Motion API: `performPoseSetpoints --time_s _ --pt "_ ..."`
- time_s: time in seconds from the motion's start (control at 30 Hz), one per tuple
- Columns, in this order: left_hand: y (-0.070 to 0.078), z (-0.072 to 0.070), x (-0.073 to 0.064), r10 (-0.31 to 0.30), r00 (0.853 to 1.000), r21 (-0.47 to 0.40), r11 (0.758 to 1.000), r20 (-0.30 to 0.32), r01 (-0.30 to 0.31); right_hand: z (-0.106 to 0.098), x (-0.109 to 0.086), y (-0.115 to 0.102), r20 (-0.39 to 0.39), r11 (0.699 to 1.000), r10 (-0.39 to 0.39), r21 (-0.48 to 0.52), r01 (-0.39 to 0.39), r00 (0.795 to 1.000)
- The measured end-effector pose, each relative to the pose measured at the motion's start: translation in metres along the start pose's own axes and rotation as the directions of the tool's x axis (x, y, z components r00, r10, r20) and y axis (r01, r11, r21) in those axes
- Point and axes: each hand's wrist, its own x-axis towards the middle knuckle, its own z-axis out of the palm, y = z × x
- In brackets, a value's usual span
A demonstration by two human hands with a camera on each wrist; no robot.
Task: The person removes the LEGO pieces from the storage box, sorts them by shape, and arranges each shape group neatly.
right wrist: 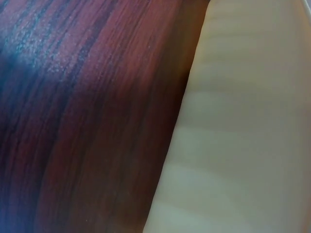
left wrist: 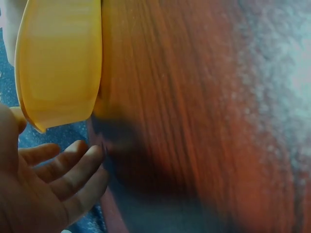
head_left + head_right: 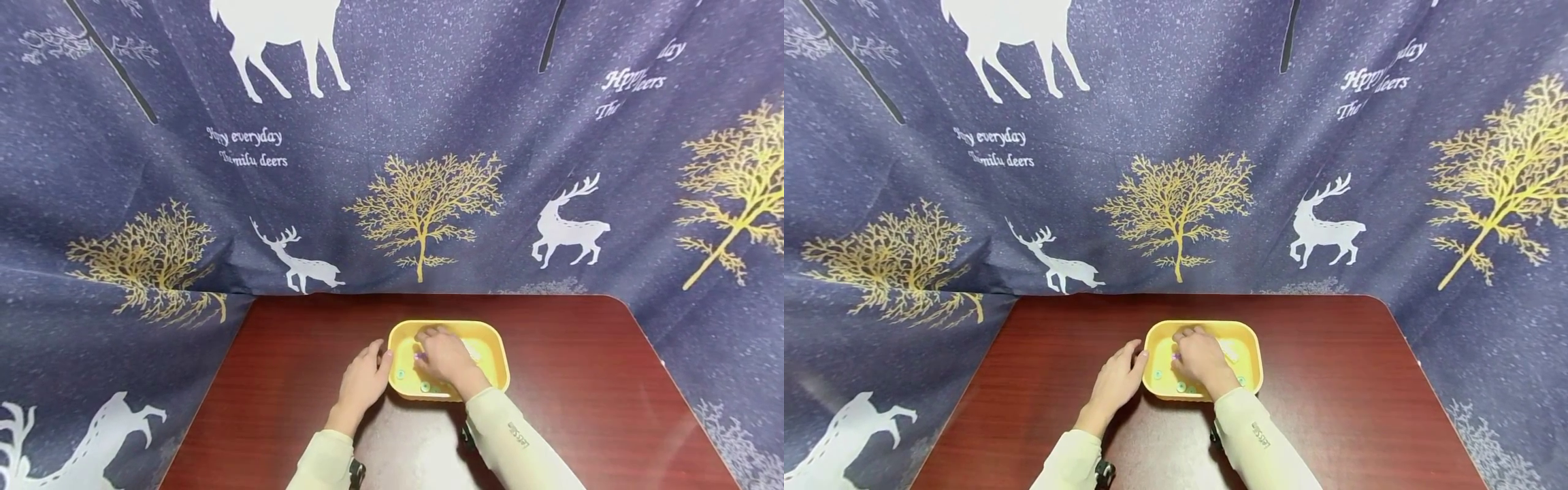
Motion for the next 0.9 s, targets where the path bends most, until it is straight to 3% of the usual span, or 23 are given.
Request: performPoseSetpoints --time_s 0.27,0.57,0.67,0.77,0.9 --pt "0.002 0.001 0.001 0.050 0.999 0.001 0.999 -0.013 -0.050 0.002 -0.001 0.001 -0.024 1.000 -0.030 -0.007 0.030 0.999" --pt "0.006 0.004 0.001 0.013 1.000 -0.070 0.997 -0.021 -0.015 0.007 -0.002 0.001 -0.091 0.990 -0.106 -0.099 0.097 0.990" --pt "0.008 0.006 0.003 -0.024 0.999 -0.133 0.991 -0.037 0.019 0.008 -0.002 0.000 -0.108 0.990 -0.118 -0.096 0.107 0.987" --pt "0.009 0.006 0.005 -0.071 0.997 -0.220 0.973 -0.034 0.062 0.008 -0.001 -0.001 -0.117 0.991 -0.115 -0.080 0.106 0.986" --pt "0.012 0.004 0.008 -0.144 0.989 -0.385 0.911 0.039 0.148 0.008 0.000 -0.002 -0.106 0.995 -0.091 -0.043 0.087 0.990"
